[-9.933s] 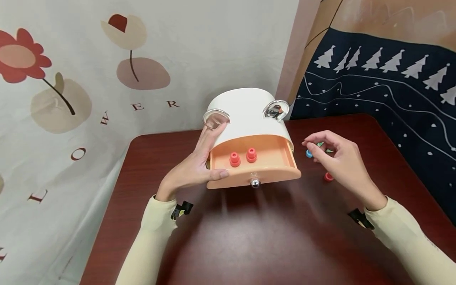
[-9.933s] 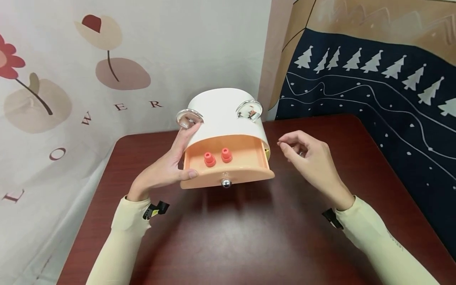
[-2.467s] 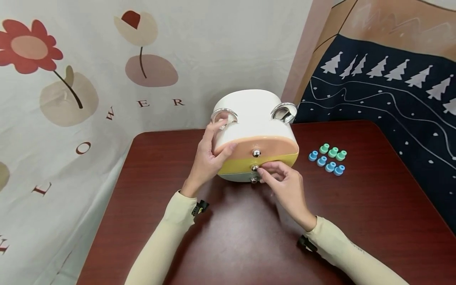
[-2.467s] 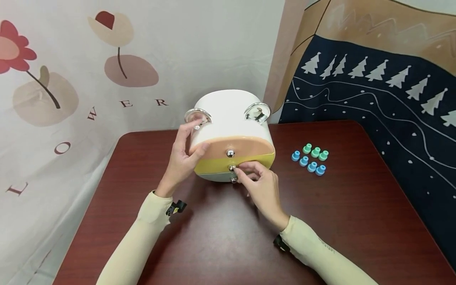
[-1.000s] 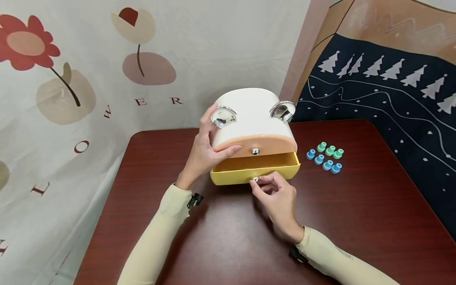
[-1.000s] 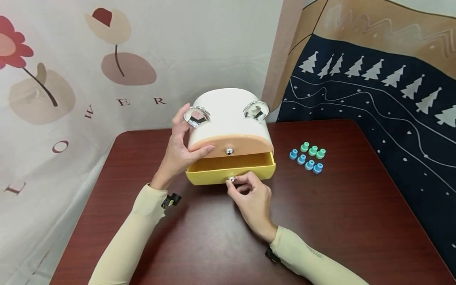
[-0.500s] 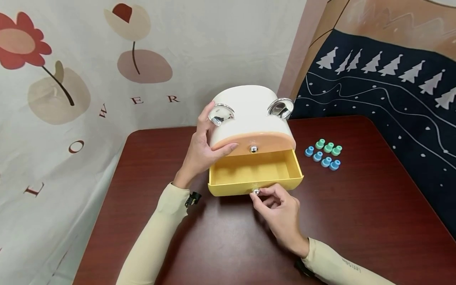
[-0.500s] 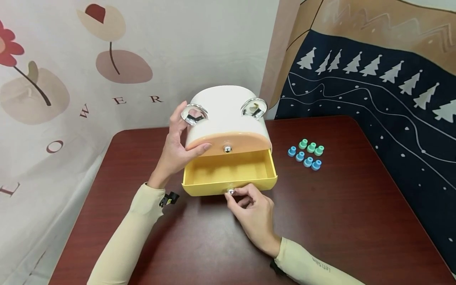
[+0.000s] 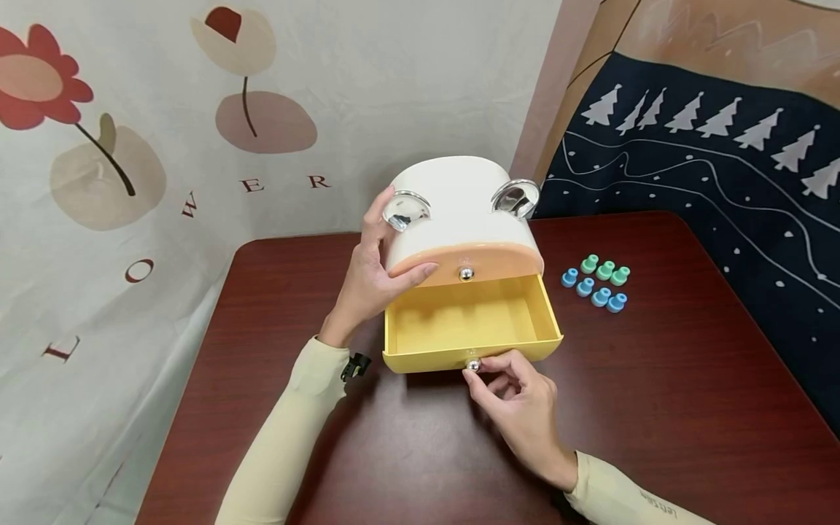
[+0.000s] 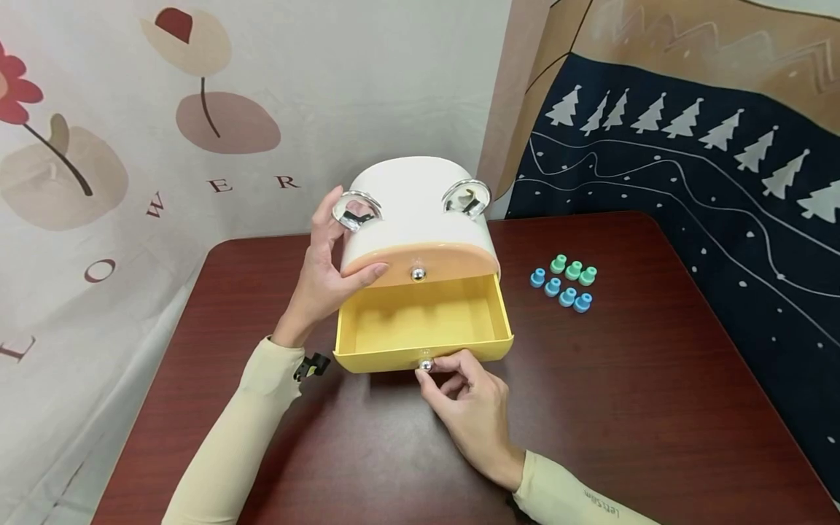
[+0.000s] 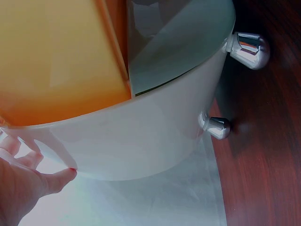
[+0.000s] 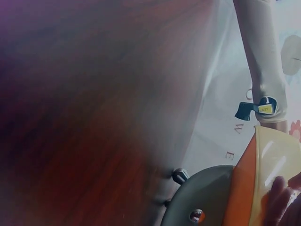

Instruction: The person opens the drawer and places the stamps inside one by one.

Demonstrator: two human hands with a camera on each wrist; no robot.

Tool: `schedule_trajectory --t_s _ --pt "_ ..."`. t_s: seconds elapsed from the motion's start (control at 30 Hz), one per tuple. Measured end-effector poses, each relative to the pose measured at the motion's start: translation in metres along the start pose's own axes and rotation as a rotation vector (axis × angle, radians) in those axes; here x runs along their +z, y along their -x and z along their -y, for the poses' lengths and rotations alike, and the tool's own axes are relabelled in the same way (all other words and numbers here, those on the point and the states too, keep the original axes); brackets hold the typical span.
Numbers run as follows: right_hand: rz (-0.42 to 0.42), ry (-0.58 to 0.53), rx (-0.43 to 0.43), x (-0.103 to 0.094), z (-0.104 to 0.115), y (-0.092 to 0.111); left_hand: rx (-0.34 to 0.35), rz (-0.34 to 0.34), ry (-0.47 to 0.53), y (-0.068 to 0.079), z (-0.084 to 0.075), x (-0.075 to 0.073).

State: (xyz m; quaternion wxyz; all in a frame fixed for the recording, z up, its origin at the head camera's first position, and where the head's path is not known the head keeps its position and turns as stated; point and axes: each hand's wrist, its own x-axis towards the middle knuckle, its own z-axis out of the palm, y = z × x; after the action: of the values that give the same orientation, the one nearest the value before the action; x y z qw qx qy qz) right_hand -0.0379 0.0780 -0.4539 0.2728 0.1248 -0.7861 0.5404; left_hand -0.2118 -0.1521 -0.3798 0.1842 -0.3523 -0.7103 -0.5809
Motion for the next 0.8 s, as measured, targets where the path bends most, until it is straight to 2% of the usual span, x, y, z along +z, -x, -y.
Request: schedule_trajectory --t_s 0.1,0.23,0.37,0.47,0.63,0.8 --pt "0.057 0.024 -0.024 -0.008 0.001 0.0 -0.003 -0.004 -0.018 0.002 -0.001 0.0" --pt "0.092 0.026 -0.117 -0.019 0.004 -0.002 0.011 -0.008 -0.019 0.003 0.001 0.0" --pt "0.035 0.009 -0.286 -0.028 0.008 -0.013 0.035 -0.011 -0.001 0.003 0.002 0.002" --pt "-0.021 -0.012 -0.359 -0.035 0.013 -0.026 0.05 -0.01 0.007 0.002 0.003 0.002" --pt "-0.128 -0.045 -0.38 -0.049 0.019 -0.046 0.064 -0.003 -0.009 0.002 0.002 0.002" --pt "-0.237 -0.089 -0.316 -0.065 0.018 -0.061 0.057 0.007 -0.029 0.001 0.001 0.001"
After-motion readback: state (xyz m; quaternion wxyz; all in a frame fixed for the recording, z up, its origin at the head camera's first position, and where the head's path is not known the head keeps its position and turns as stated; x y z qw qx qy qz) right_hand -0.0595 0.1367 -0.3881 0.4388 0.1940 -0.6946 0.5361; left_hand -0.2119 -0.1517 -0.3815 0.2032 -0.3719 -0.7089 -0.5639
